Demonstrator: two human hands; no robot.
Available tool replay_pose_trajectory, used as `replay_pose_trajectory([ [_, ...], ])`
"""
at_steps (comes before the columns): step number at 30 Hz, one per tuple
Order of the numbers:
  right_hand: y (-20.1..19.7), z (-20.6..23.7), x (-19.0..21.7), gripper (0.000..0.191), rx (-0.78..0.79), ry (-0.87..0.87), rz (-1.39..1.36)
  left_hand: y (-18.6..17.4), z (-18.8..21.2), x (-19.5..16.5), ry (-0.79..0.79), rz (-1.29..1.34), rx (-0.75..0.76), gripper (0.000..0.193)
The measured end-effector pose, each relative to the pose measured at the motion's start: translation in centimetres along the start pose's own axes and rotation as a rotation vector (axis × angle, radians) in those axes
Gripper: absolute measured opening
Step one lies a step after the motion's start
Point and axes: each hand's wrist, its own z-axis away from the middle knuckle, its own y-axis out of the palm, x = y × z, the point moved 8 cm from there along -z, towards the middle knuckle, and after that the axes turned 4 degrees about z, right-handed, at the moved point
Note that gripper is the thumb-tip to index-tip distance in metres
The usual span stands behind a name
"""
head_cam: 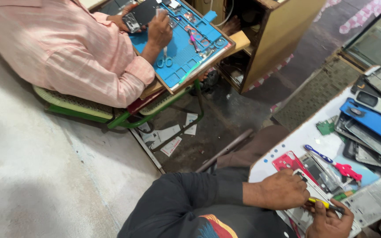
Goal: The person reclines with a disassembled phone on their lap and uses a yellow-handled screwdriver to unscrew and remove components from the phone's rear panel. They hold the panel steady with one hand while driving screws with the other, working on the device throughout the clip.
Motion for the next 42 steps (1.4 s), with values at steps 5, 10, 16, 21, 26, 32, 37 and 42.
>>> replay_pose_trajectory([
  [5,-0.9,0.8,-0.6,0.036,0.056,0.081,0.119,-0.6,0.3,0.0,-0.018,0.105,-0.054,0.016],
  [10,-2.7,2.2,-1.7,0.042,0.045,0.088,0.348,-2.8,1.0,-0.8,-0.007,0.082,-0.082,0.008],
  [16,-5.3,4.0,-3.6,0.053,0.007,0.141,-0.084,-4.7,1.2,0.4,0.002,0.427,-0.08,0.009],
  [21,-6.9,5.0,-4.6,0.051,0.031,0.269,-0.192,-5.9,0.1,1.8,-0.061,0.549,-0.072,0.019],
  [26,-6.5,4.3,-3.7,0.047,0.051,0.223,-0.148,-7.1,-0.9,2.2,-0.045,0.571,-0.032,0.023],
  [32,-4.8,3.2,-2.9,0.042,0.067,0.234,-0.129,-7.3,-1.3,2.8,-0.044,0.509,-0.01,0.026],
  [37,-5.2,4.0,-3.1,0.043,0.053,0.229,-0.129,-6.9,-0.6,1.8,-0.067,0.539,0.012,0.029],
  [42,-5.4,5.3,-3.4,0.055,0.087,0.181,-0.074,-7.2,-0.5,2.1,-0.043,0.451,0.0,0.029],
])
